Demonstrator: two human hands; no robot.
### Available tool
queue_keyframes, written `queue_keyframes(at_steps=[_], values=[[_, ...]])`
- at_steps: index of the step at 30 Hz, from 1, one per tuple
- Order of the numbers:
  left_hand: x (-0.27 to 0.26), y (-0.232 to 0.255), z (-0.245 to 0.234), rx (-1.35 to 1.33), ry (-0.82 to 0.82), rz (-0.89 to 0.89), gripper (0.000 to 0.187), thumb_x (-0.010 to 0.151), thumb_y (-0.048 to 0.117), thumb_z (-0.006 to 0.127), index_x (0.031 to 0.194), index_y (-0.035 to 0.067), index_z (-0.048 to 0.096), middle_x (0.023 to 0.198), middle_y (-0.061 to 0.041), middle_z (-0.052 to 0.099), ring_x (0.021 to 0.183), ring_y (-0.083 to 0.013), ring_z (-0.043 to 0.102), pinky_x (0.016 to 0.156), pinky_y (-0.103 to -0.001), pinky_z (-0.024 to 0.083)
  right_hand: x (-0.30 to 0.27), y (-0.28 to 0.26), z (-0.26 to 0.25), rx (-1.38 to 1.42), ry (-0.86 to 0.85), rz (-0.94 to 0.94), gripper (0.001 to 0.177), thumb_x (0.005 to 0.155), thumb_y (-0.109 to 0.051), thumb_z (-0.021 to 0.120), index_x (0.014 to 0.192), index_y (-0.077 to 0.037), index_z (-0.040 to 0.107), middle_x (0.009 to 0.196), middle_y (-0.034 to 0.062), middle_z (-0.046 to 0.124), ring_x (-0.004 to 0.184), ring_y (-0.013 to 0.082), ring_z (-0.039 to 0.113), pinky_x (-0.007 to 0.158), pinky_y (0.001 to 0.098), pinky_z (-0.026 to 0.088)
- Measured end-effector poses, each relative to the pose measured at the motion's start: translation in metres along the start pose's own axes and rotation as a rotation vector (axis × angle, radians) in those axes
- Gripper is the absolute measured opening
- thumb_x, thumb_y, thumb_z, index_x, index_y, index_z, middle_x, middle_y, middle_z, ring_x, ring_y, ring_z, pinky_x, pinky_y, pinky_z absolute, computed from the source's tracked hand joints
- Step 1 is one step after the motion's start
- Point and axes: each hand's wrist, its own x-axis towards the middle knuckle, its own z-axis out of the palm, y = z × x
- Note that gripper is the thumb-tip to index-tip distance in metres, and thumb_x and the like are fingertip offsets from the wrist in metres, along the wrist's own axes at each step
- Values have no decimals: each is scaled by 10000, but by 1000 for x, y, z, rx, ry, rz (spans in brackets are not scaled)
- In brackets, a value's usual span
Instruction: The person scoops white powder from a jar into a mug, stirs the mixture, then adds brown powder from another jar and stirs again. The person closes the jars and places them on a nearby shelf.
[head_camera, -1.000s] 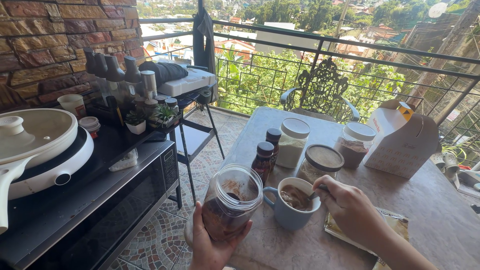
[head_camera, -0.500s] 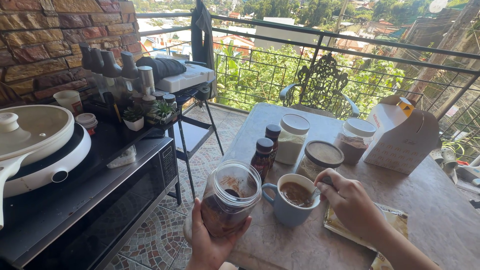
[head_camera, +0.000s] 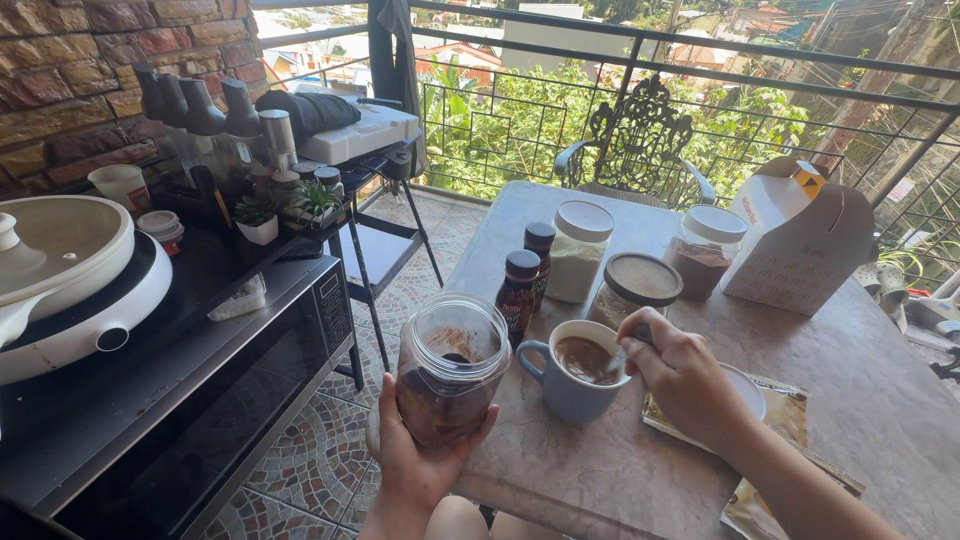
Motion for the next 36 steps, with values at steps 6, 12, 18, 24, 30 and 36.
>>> queue_keyframes(at_steps=[6, 12, 18, 24, 30, 36], values=[[0, 1, -1, -35, 19, -19, 846, 827, 717, 493, 1518, 247, 359, 1419, -231, 469, 1305, -439, 507, 998, -634, 504, 1, 0, 6, -187, 103, -330, 202, 896, -131, 581, 1075, -54, 634, 821, 151, 730, 741, 256, 700, 691, 414, 514], [0, 1, 1, -35, 32, -18, 837, 823, 711, 487, 1518, 261, 357, 1410, -225, 469, 1307, -435, 508, 991, -638, 504, 3, 9, -1, -44, 21, -71, 152, 929, -163, 572, 1020, -77, 659, 744, 101, 724, 652, 173, 735, 653, 370, 558], [-1, 1, 3, -50, 25, -22, 817, 829, 700, 490, 1514, 276, 358, 1409, -222, 472, 1313, -429, 506, 987, -652, 506, 10, 40, 8, 414, 143, 178, 165, 996, -103, 485, 1038, -21, 622, 710, 162, 700, 484, 159, 534, 434, 342, 429], [-2, 0, 4, -33, 15, -11, 797, 826, 696, 469, 1505, 294, 356, 1397, -222, 479, 1303, -427, 512, 974, -649, 511, 5, 66, -8, 590, 312, 100, 142, 1014, -59, 486, 1045, 42, 582, 729, 193, 667, 486, 138, 495, 420, 302, 411], [-4, 0, 6, -32, 49, -12, 802, 846, 696, 463, 1519, 277, 343, 1399, -227, 470, 1306, -429, 512, 985, -646, 511, -1, 64, -20, 653, 336, 55, 130, 1006, -36, 462, 1057, 22, 567, 748, 186, 670, 505, 134, 503, 434, 300, 423], [-5, 0, 6, -31, 39, -18, 814, 852, 706, 448, 1520, 254, 341, 1399, -226, 470, 1309, -420, 511, 989, -640, 511, -6, 50, -18, 544, 289, 28, 140, 998, -45, 482, 1044, 27, 593, 737, 188, 685, 521, 136, 519, 443, 296, 439]])
